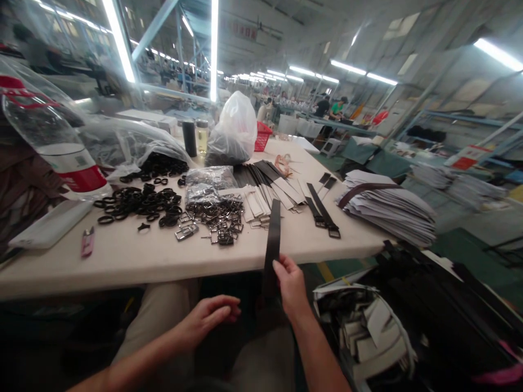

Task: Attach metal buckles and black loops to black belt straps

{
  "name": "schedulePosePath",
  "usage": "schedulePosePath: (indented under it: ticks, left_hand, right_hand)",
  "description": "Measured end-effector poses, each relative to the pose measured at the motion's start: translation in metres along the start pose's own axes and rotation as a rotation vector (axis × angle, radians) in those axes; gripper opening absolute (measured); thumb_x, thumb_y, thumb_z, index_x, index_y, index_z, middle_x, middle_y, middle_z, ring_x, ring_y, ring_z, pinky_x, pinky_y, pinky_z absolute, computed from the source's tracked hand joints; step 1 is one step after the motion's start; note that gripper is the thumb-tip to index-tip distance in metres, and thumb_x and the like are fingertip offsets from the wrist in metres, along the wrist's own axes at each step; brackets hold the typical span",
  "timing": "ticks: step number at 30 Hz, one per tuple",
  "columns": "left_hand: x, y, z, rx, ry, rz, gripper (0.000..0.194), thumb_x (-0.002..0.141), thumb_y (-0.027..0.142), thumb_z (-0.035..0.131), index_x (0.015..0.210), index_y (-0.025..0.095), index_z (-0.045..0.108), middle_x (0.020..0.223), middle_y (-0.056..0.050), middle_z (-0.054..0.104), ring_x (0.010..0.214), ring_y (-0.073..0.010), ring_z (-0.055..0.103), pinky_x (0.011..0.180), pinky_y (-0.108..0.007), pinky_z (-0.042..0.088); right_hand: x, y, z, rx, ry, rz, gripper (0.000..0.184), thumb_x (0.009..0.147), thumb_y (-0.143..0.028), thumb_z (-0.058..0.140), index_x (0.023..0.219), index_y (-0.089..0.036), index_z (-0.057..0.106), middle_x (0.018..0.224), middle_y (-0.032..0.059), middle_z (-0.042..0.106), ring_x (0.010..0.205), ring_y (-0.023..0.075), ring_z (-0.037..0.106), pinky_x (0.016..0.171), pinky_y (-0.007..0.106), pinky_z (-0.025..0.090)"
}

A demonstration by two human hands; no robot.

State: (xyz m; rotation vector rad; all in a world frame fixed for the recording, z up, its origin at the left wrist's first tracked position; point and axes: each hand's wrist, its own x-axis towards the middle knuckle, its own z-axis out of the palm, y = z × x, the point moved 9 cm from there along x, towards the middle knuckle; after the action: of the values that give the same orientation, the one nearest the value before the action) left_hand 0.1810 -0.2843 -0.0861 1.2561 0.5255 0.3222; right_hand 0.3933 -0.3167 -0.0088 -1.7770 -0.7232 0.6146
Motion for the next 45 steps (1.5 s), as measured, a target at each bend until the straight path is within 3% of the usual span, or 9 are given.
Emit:
schedulePosePath:
  ticks: [2,5,9,14,19,23,29,37,45]
  left_hand:
    - [0.011,0.010,0.012,-0.244,0.010,-0.026,0.061,0.085,0.054,0.064,0.132,0.016,0.057,0.121,-0.016,0.068,0.106,-0.0243,0.066,0.090,-0.035,0.049]
    - [0.026,0.036,0.028,-0.540,0.039,0.004,0.066,0.082,0.055,0.068,0.134,0.017,0.054,0.120,-0.016,0.070,0.103,-0.0237,0.068,0.086,-0.033,0.051]
    - [0.031,0.069,0.027,-0.679,0.119,0.068,0.054,0.083,0.053,0.068,0.120,0.014,0.063,0.109,-0.016,0.074,0.092,-0.0239,0.071,0.080,-0.033,0.054]
    - [0.006,0.079,-0.030,-0.596,0.372,0.100,0.046,0.082,0.050,0.069,0.105,0.010,0.071,0.095,-0.014,0.076,0.084,-0.0220,0.071,0.077,-0.031,0.054]
    - [-0.045,0.084,-0.106,-0.144,0.604,0.159,0.036,0.074,0.044,0.077,0.081,0.009,0.073,0.068,-0.004,0.072,0.058,-0.0123,0.061,0.057,-0.022,0.047]
    - [-0.077,0.067,-0.129,-0.234,0.658,0.066,0.029,0.068,0.036,0.080,0.073,0.011,0.067,0.059,-0.001,0.067,0.046,-0.0092,0.057,0.046,-0.019,0.042]
    - [-0.092,0.028,-0.096,-0.532,0.640,-0.116,0.018,0.076,0.027,0.070,0.077,0.009,0.065,0.068,-0.010,0.074,0.056,-0.0159,0.070,0.050,-0.021,0.052]
    - [-0.090,0.015,-0.066,-0.686,0.644,-0.074,0.017,0.081,0.028,0.069,0.084,0.012,0.063,0.077,-0.008,0.075,0.068,-0.0177,0.073,0.066,-0.028,0.060]
    - [-0.092,0.019,-0.061,-0.654,0.629,0.007,0.028,0.074,0.036,0.078,0.079,0.011,0.066,0.066,-0.002,0.069,0.067,-0.0162,0.068,0.073,-0.031,0.058]
  right_hand:
    - [-0.050,0.013,0.014,0.199,-0.091,-0.013,0.040,0.076,-0.050,0.071,0.099,-0.017,0.071,0.088,0.0083,0.075,0.076,0.0235,0.070,0.071,0.033,0.057]
    - [-0.109,0.035,0.022,0.175,-0.191,-0.042,0.032,0.081,-0.045,0.071,0.099,-0.018,0.072,0.098,0.0097,0.075,0.088,0.0245,0.070,0.082,0.032,0.056]
    - [-0.145,0.063,0.017,0.053,-0.288,-0.025,0.034,0.083,-0.046,0.066,0.096,-0.016,0.074,0.092,0.0106,0.076,0.086,0.0254,0.071,0.077,0.030,0.057]
    - [-0.145,0.066,-0.001,-0.138,-0.390,-0.042,0.031,0.082,-0.043,0.061,0.093,-0.018,0.075,0.087,0.0083,0.076,0.080,0.0255,0.072,0.070,0.030,0.057]
    - [-0.131,0.059,-0.006,-0.291,-0.562,-0.089,0.029,0.083,-0.040,0.053,0.090,-0.020,0.073,0.084,0.0064,0.075,0.081,0.0273,0.071,0.071,0.034,0.057]
    - [-0.110,0.061,0.001,-0.376,-0.632,-0.128,0.027,0.083,-0.036,0.052,0.090,-0.021,0.073,0.089,0.0074,0.076,0.085,0.0280,0.072,0.075,0.037,0.057]
    - [-0.087,0.020,0.037,-0.374,-0.386,-0.403,0.033,0.087,-0.039,0.056,0.113,-0.022,0.069,0.115,0.0096,0.072,0.106,0.0269,0.068,0.095,0.041,0.053]
    - [-0.129,-0.057,0.131,-0.317,-0.303,-0.760,0.040,0.088,-0.046,0.066,0.120,-0.022,0.066,0.114,0.0105,0.072,0.106,0.0274,0.066,0.100,0.047,0.049]
    - [-0.130,-0.070,0.150,-0.383,-0.277,-0.866,0.031,0.092,-0.037,0.064,0.118,-0.021,0.068,0.106,0.0094,0.075,0.098,0.0254,0.068,0.098,0.045,0.049]
